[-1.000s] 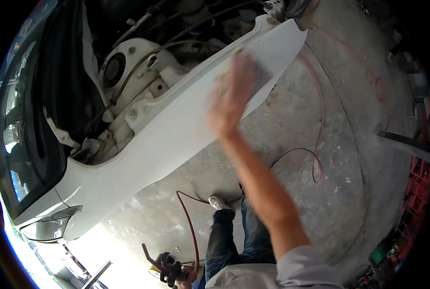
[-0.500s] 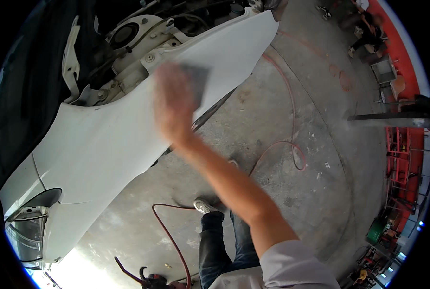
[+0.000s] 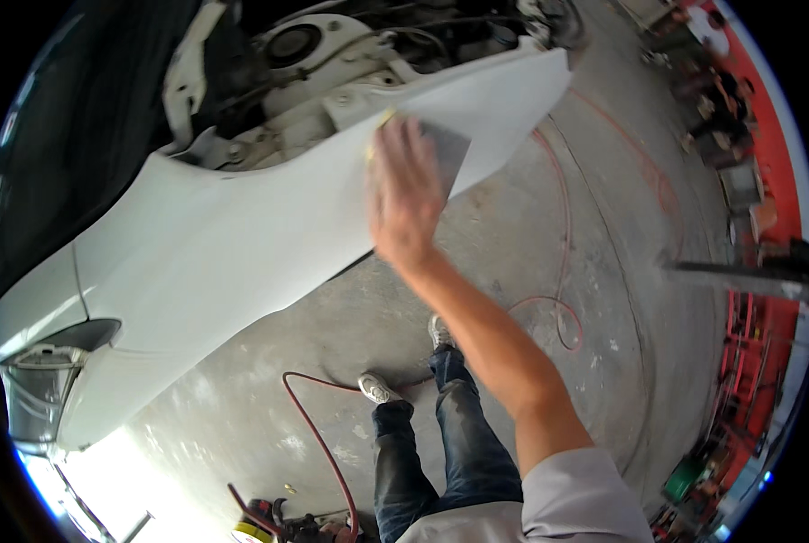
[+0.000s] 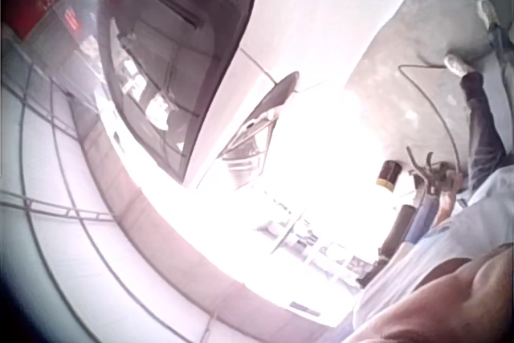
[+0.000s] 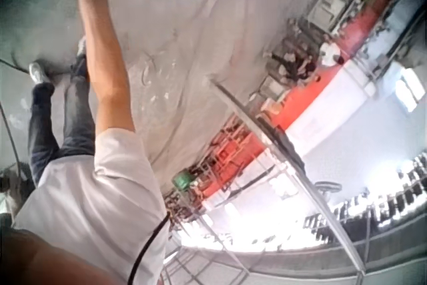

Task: The person sands the front fender and side door of a white car using a sanding block and a pneumatic air gun. They alternate between sanding and blowing dust off the surface, working around the headlight, wheel arch, and door handle area.

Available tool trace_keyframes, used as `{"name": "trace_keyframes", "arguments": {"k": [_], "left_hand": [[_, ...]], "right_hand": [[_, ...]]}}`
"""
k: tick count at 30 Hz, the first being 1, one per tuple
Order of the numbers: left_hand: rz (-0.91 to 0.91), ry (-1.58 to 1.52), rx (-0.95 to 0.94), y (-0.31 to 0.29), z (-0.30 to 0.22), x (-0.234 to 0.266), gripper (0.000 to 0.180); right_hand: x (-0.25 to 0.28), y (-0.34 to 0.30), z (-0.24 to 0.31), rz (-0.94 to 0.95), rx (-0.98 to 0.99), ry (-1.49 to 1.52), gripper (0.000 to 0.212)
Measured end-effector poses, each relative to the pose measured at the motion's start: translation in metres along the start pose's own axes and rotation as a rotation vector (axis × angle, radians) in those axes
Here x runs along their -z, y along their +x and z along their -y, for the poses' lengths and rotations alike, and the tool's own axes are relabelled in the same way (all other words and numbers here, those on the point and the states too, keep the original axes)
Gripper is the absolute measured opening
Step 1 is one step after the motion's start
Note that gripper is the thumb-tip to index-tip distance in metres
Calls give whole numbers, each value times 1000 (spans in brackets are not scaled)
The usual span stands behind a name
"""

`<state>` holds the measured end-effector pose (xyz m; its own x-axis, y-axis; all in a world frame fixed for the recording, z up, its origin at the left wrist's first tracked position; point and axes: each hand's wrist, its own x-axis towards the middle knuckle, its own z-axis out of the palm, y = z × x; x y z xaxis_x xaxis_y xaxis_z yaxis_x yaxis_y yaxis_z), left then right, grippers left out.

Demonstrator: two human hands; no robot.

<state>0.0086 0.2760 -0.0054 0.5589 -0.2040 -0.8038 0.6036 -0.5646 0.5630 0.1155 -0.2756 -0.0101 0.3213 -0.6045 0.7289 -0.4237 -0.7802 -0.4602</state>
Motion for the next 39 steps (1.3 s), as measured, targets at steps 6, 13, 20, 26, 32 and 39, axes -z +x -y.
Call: {"name": "trace_keyframes", "arguments": {"k": [6, 13, 20, 26, 32, 39], "left_hand": [[-46, -45, -26, -23, 32, -5, 20], [-91, -97, -94, -39, 77, -22, 20], [-34, -43, -174, -60, 115, -30, 21], [-72, 90, -315, -66, -11, -42, 33], [-146, -139, -121, -61, 36, -26, 27], [-33, -87, 22, -70, 98, 14, 20]], "right_hand": [[-23, -4, 86, 476, 675, 214, 43], [-1, 77, 12, 605, 1301, -118, 40], [-54, 28, 166, 561, 1169, 100, 43], [-59, 44, 167, 485, 1313, 56, 45], [-56, 48, 178, 530, 1310, -15, 45], [-52, 51, 164, 503, 1242, -61, 47]]}}
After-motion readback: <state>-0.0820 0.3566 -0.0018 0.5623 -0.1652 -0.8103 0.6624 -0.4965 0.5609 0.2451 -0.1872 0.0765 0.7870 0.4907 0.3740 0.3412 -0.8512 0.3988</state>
